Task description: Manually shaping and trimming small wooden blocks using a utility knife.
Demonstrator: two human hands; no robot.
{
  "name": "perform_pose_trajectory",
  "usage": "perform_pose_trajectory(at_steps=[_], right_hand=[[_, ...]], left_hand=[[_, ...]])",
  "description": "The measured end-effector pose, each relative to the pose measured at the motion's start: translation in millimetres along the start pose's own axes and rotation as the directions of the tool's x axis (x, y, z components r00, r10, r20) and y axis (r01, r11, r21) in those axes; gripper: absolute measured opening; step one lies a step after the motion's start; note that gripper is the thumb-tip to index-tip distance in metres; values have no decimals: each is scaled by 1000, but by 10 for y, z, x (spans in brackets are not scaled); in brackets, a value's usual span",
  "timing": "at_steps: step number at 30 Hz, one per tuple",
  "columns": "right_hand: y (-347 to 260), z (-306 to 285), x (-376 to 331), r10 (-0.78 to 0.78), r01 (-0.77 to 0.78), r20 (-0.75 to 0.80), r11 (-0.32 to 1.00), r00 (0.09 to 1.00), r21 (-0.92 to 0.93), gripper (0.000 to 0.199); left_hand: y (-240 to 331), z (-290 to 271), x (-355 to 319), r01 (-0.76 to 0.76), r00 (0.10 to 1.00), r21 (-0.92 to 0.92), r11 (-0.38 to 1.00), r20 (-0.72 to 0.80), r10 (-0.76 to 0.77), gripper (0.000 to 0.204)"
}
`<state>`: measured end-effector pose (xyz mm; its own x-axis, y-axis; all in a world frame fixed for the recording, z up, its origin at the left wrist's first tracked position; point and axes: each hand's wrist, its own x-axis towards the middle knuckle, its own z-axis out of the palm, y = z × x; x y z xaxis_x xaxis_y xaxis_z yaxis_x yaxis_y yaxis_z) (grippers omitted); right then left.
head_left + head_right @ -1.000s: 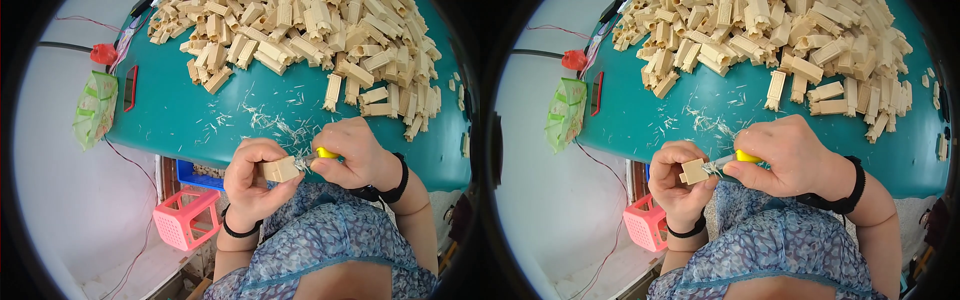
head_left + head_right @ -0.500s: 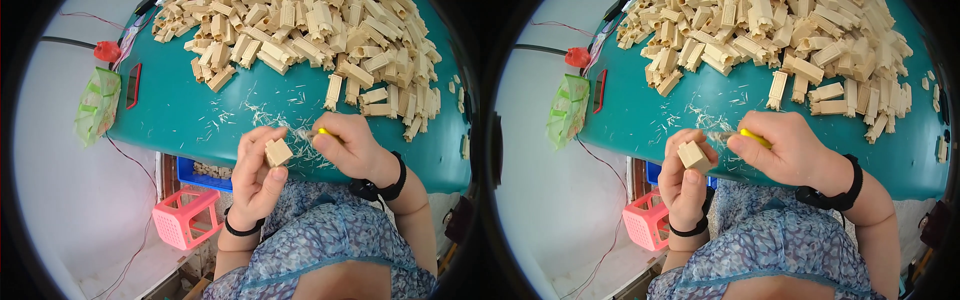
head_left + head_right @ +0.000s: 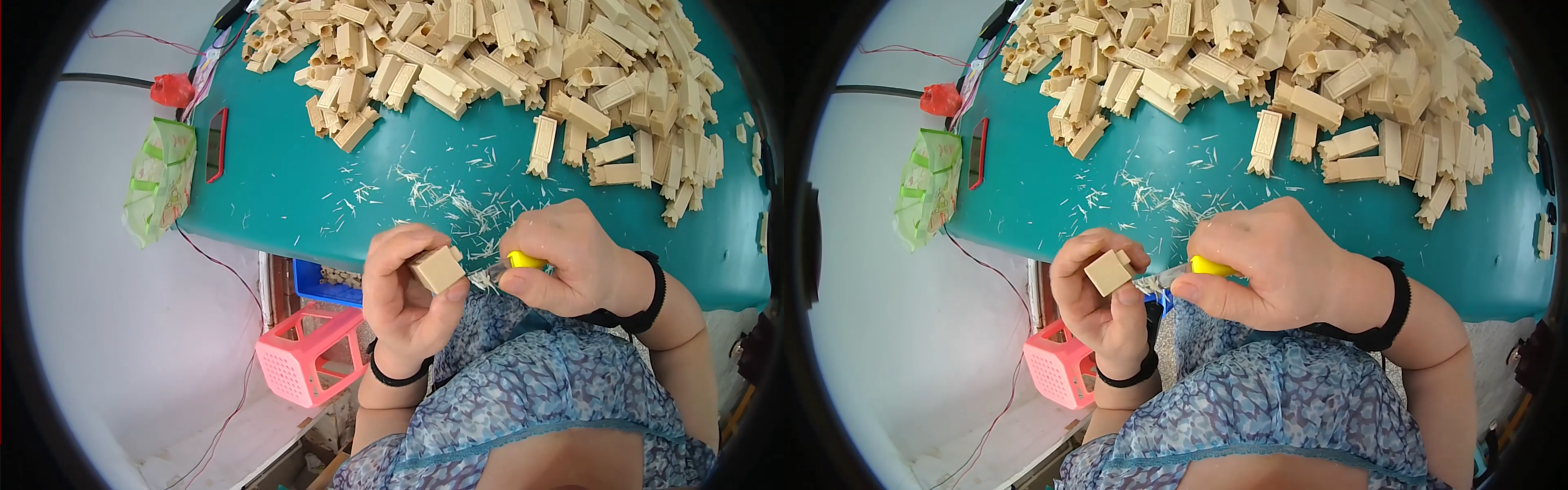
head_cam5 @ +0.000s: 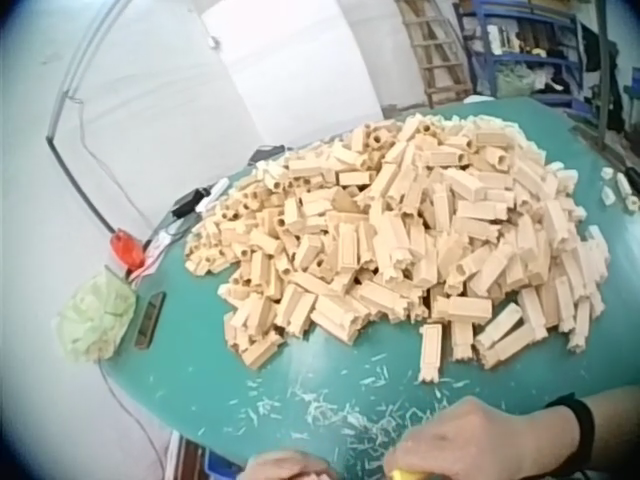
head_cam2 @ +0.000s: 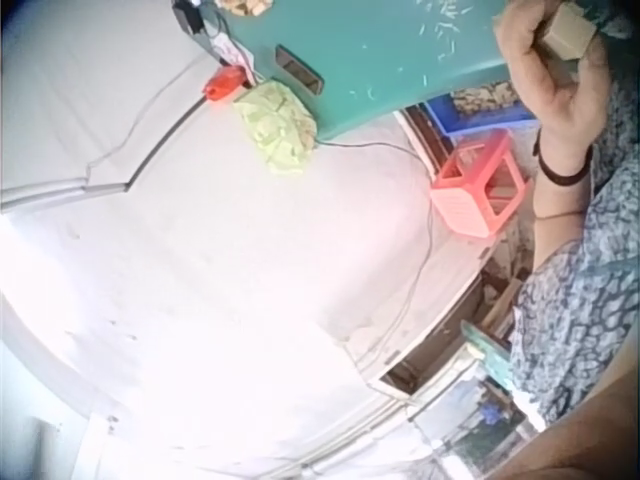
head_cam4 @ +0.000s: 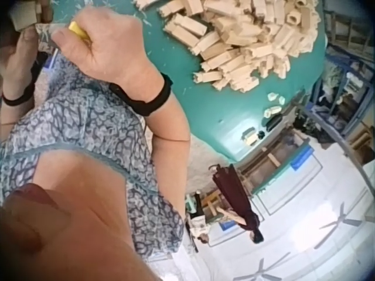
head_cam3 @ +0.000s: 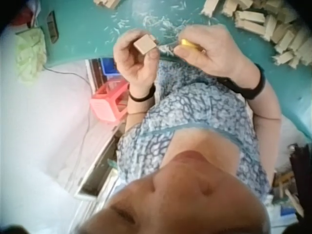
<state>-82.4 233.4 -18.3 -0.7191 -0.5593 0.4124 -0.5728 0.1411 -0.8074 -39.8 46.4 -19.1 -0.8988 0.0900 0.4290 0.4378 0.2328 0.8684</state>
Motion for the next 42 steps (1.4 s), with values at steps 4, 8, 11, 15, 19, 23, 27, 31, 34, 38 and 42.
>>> perform_pose_trajectory(at_steps=[4,8,11,15,19,23,27,31,34,38,42], right_hand=[[-3,-5,-2,-9,9,-3,1000,1000,-13,26],[-1,-11,-3,-17,17,-4,1000,1000,-20,26],[6,0,0,-22,22,-23,1000,999,-3,27],[14,0,1,-37,36,-26,999,999,-20,26],[25,-3,7,-61,59,-26,997,998,-43,26],[37,-33,11,-74,73,-3,994,997,-80,26],[46,-35,19,-90,89,-11,992,996,-87,26],[50,-33,32,-104,102,-18,992,994,-78,26],[60,-69,47,-107,108,11,988,994,-109,26],[77,-109,65,-111,117,40,976,993,-186,25],[117,-104,78,-100,99,4,976,995,-196,25]], left_hand=[[-48,77,-9,-54,993,-232,971,-114,28,41],[-51,58,-8,-51,994,-205,977,-103,30,41],[-53,46,-3,-45,995,-207,977,-94,25,42],[-55,43,-1,-32,996,-226,974,-86,13,42],[-45,42,-8,10,997,-279,960,-65,-29,41],[-42,49,-5,26,999,-322,946,-28,-37,41],[-48,61,1,30,998,-350,936,-39,-47,41],[-61,54,5,36,998,-352,935,-36,-51,41],[-79,47,11,43,999,-361,932,-10,-49,40],[-72,35,2,108,994,-367,924,43,-99,39],[-54,49,-12,177,984,-408,896,63,-166,37]])
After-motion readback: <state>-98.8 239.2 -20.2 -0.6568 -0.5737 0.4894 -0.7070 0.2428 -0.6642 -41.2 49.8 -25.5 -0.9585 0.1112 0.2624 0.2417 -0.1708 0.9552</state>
